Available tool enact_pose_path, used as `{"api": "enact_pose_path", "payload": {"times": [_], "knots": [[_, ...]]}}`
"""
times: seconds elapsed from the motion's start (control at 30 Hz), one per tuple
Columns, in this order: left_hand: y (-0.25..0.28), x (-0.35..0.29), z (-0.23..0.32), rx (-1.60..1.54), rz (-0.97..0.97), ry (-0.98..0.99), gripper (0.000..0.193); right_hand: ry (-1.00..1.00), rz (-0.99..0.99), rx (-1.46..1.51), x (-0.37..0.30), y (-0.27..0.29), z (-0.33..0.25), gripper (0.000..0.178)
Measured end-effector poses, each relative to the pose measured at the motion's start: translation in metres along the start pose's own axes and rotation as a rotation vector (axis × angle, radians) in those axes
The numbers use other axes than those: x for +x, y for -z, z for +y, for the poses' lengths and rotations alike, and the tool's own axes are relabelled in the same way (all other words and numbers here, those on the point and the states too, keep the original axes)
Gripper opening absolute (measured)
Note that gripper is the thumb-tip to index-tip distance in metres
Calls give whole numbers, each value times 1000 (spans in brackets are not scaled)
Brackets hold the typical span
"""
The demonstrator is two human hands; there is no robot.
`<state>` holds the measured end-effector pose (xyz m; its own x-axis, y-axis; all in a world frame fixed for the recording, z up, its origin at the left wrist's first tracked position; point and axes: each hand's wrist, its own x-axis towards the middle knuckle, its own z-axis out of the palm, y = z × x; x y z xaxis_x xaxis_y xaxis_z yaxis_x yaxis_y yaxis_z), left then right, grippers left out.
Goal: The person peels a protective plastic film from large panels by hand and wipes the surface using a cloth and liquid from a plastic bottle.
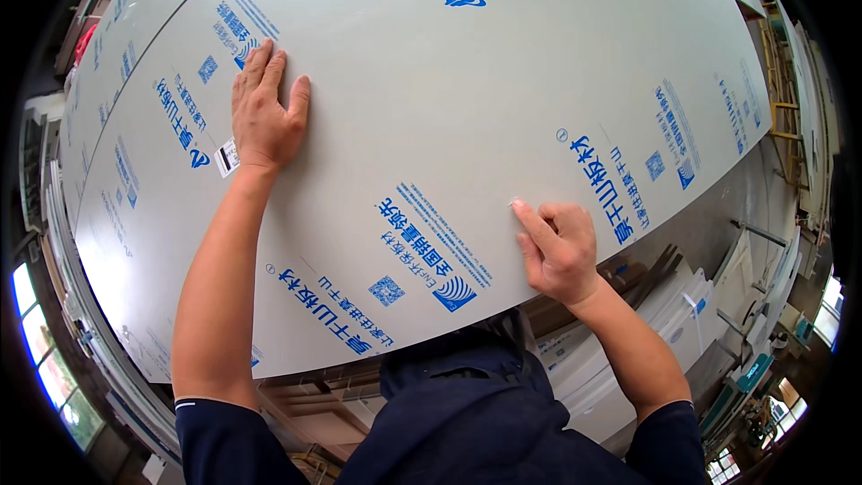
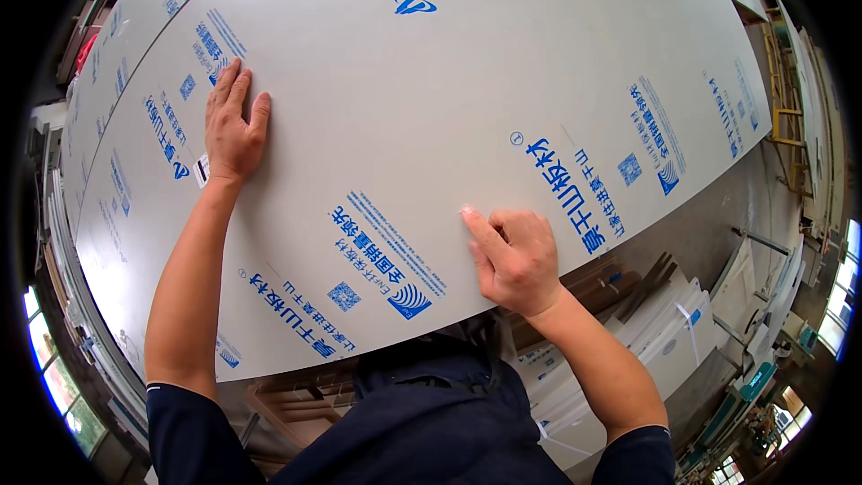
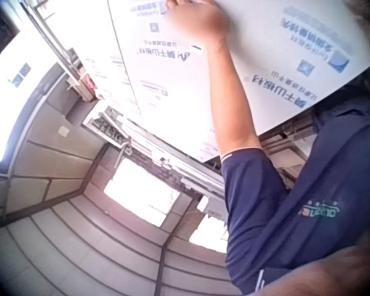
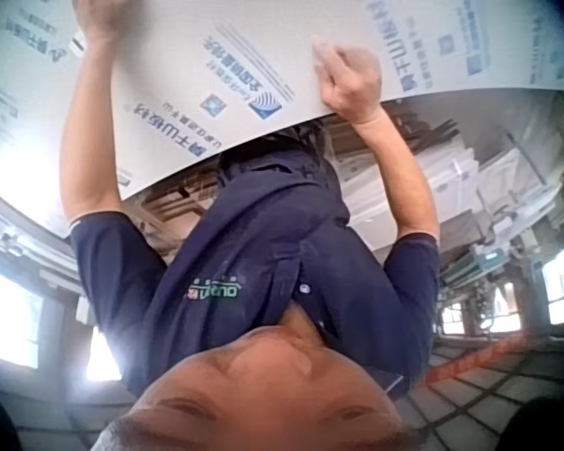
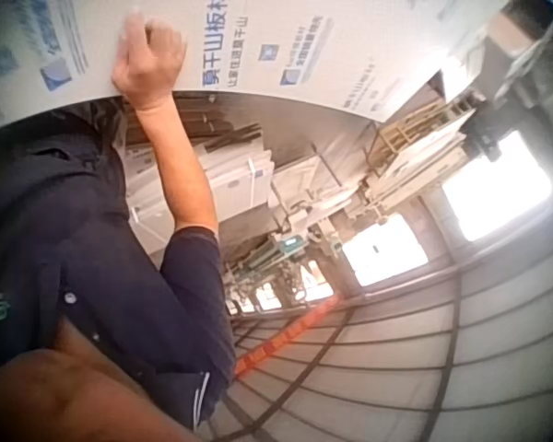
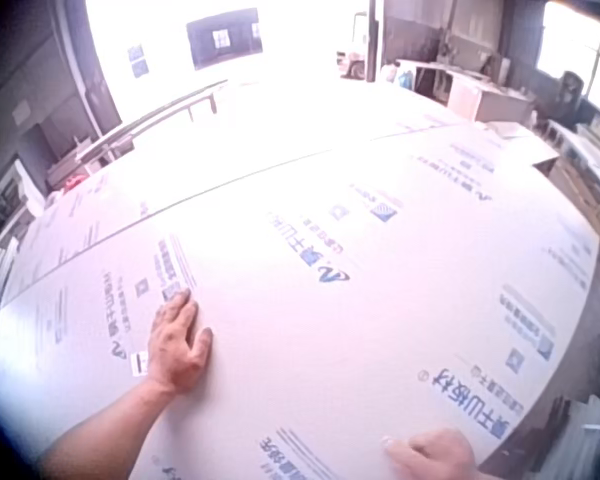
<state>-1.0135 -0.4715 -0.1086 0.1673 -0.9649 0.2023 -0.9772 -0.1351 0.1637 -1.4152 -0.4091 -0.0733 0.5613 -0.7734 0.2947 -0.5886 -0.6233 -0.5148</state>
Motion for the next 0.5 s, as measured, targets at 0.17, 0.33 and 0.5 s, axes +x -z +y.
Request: {"api": "enact_pose_path", "payload": {"times": [0.17,0.33,0.5], "knots": [[0,1,0,-5,13,-14,56,54,7,-26,-2,-2,8,39],[-1,2,0,-1,20,-23,56,55,25,-9,-2,-3,11,37],[-1,2,1,-1,18,-14,56,35,-9,-28,0,0,6,41]]}}
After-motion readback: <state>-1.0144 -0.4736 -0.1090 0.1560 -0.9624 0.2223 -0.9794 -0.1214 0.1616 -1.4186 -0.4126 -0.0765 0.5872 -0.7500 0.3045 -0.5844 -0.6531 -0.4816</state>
